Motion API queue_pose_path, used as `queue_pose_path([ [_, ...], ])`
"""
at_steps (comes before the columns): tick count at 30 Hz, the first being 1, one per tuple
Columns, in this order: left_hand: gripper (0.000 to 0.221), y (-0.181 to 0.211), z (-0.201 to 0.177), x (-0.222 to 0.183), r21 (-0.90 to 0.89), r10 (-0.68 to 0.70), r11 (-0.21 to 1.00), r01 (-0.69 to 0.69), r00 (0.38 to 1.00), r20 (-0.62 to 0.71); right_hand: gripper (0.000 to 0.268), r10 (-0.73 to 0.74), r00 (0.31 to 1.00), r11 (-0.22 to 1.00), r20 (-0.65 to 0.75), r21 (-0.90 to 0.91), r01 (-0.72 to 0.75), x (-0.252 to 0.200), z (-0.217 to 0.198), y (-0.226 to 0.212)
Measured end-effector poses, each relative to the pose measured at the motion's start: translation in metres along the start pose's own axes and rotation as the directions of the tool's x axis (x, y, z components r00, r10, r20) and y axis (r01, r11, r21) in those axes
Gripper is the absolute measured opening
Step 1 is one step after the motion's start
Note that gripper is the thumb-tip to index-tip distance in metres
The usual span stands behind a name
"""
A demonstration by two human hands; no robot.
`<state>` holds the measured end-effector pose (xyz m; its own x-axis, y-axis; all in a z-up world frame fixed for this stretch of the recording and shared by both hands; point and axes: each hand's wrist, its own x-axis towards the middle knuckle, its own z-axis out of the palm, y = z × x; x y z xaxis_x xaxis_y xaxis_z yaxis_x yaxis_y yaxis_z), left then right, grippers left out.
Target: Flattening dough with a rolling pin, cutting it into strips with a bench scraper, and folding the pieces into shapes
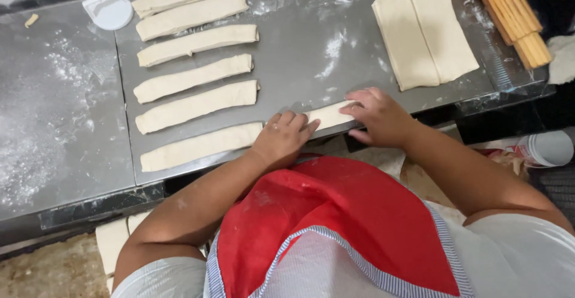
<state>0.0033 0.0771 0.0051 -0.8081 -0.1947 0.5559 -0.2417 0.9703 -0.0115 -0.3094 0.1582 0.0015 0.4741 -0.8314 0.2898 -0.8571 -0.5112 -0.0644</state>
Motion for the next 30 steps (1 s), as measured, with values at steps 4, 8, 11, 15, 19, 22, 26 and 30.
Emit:
queue_pose_path([
  [4, 0.093, 0.004, 0.018, -0.006, 0.024, -0.029, 0.999, 0.026, 0.99, 0.139, 0.099, 0.006, 1.0, 1.0, -0.006, 0.019, -0.006, 0.015, -0.008, -0.037],
  [8, 0.111, 0.009, 0.02, -0.003, -0.03, -0.056, 0.997, 0.077, 0.895, 0.442, 0.112, -0.048, 0.995, 0.995, 0.092, 0.095, 0.039, 0.013, -0.006, -0.03],
  [11, 0.108, 0.012, 0.022, 0.011, -0.057, -0.078, 0.992, 0.116, 0.891, 0.448, 0.092, 0.048, 0.966, 0.926, 0.254, 0.351, -0.139, 0.028, -0.043, -0.002],
  [15, 0.11, 0.016, 0.046, 0.016, -0.078, -0.098, 0.98, 0.181, 0.791, 0.604, 0.067, 0.255, 0.956, 0.941, 0.142, 0.192, -0.28, 0.042, -0.05, 0.086],
  [19, 0.11, 0.022, 0.042, 0.045, -0.093, -0.165, 0.951, 0.294, 0.742, 0.65, 0.059, 0.487, 0.859, 0.856, 0.157, 0.108, -0.505, 0.048, 0.012, 0.228],
  [22, 0.1, 0.04, 0.048, 0.066, -0.262, -0.099, 0.926, 0.272, 0.846, 0.525, 0.061, 0.618, 0.738, 0.764, 0.272, 0.015, -0.645, 0.078, 0.027, 0.283],
  [26, 0.07, 0.049, 0.087, 0.063, -0.224, -0.023, 0.956, 0.188, 0.812, 0.583, 0.071, 0.548, 0.694, 0.805, 0.467, -0.069, -0.589, 0.11, 0.005, 0.302],
  [30, 0.044, 0.045, 0.061, 0.084, -0.312, 0.005, 0.915, 0.256, 0.765, 0.644, 0.084, 0.612, 0.489, 0.733, 0.621, -0.212, -0.647, 0.152, -0.092, 0.234],
])
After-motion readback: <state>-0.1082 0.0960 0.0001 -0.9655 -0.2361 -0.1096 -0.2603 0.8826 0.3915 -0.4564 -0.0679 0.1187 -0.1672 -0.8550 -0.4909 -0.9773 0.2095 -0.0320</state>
